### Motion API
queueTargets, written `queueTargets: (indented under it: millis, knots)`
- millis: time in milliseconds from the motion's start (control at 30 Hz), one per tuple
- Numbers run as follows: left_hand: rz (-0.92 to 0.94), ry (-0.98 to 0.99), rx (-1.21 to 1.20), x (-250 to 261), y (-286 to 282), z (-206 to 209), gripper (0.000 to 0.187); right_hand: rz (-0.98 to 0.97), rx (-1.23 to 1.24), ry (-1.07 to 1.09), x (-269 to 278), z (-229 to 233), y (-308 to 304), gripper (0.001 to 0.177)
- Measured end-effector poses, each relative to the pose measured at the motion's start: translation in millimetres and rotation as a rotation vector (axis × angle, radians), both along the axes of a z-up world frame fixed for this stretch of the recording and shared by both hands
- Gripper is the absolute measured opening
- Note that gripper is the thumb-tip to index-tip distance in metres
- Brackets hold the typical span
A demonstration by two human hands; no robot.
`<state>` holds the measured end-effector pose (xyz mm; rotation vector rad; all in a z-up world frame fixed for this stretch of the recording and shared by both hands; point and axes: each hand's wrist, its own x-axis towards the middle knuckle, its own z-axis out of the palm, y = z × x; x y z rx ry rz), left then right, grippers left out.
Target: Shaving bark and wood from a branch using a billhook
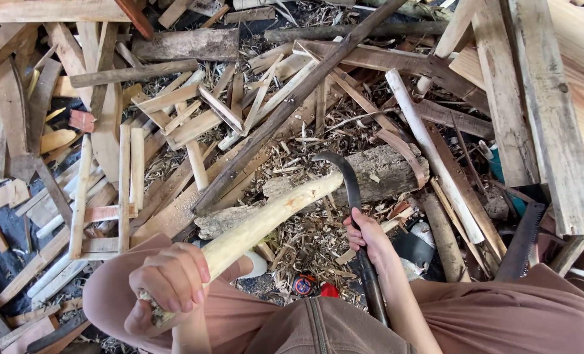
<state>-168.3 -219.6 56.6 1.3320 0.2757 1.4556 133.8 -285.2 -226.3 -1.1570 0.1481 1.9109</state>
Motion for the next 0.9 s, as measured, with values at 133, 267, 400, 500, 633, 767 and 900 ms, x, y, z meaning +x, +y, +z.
queueTargets:
  millis: [133,267,400,500,633,767,900]
  knots:
    - [-0.019,-0.009,0.012,4.4,2.1,1.8,0.028,-0.049,0.037,0.067,5.2,-6.2,-8.4,0.04]
    - [-0.041,0.0,-0.016,5.7,3.9,10.9,0.028,-0.045,0.037,0.191,13.1,-9.4,2.2,0.041]
    - [-0.126,0.11,0.048,4.0,6.7,10.2,0.027,-0.084,0.119,0.393,-0.7,15.8,13.3,0.039]
    - [-0.055,0.014,0.026,10.8,3.5,2.2,0.027,-0.044,0.191,0.546,-19.7,54.2,17.5,0.038]
    - [0.013,-0.008,-0.005,14.9,-4.2,7.9,0.028,-0.03,0.179,0.347,-2.9,15.8,15.7,0.037]
    - [-0.101,0.084,0.069,23.9,4.9,18.8,0.027,-0.085,-0.047,0.062,-8.8,67.9,15.8,0.035]
    - [-0.241,0.205,0.118,15.9,11.3,21.0,0.027,0.051,0.192,0.366,-24.1,96.5,-6.6,0.04]
